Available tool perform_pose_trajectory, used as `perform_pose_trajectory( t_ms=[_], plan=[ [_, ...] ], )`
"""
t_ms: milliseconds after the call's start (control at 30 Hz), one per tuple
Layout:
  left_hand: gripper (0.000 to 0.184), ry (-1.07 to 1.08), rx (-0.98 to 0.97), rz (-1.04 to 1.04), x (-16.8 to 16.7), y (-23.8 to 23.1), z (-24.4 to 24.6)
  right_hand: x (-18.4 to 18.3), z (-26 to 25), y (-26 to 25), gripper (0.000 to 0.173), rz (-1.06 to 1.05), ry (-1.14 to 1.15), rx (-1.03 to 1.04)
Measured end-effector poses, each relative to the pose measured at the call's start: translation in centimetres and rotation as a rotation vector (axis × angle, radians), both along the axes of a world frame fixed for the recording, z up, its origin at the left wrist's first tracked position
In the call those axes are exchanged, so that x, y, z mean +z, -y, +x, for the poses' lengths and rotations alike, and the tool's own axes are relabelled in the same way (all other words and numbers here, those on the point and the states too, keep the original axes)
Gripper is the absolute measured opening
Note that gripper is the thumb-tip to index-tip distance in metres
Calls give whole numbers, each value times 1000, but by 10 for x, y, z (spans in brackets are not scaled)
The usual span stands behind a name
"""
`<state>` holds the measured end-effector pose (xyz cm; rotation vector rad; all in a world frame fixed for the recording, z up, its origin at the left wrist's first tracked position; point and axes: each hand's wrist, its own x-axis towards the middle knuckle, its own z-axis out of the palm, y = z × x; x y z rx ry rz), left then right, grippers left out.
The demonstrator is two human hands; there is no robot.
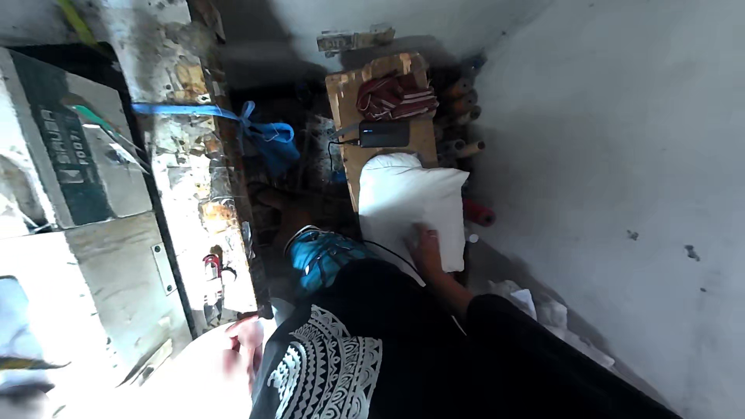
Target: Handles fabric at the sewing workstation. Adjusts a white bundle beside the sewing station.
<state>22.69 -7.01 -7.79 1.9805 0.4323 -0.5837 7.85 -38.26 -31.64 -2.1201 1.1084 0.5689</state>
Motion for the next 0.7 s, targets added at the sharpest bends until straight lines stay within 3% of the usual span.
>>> perform_pose_trajectory(
  t_ms=[67, 133, 200, 300, 400, 500, 567, 633, 667, 700],
  plan=[
    [16, 28, -30, -23, -5, -7, -2, -6, 8, 15, 75, -38, -67, -321],
    [17, 46, -64, -55, -10, -14, -2, -21, 20, 34, 76, 29, -142, -400],
    [17, 36, -68, -63, -11, -16, -2, -20, 29, 46, 61, 74, -132, -306],
    [16, 0, -35, -29, -6, -11, 3, 6, 16, 41, 31, 53, 63, -72],
    [17, -24, 38, -7, -3, -6, -3, 12, -13, 44, 29, -7, 7, -191],
    [17, 45, 10, -49, -13, -13, 1, 18, 19, 49, 30, -68, 130, -103],
    [19, 51, 33, -49, -16, -17, -10, 12, -1, 61, 52, -115, 29, -137],
    [19, 35, 7, 6, -23, -6, -5, -10, -11, 92, 100, -116, -130, -335],
    [19, -18, -7, 47, -24, 1, -2, -21, -12, 104, 113, -61, -176, -357],
    [21, -89, 3, 58, -24, 6, 1, -27, -11, 109, 115, 18, -187, -341]
  ],
)
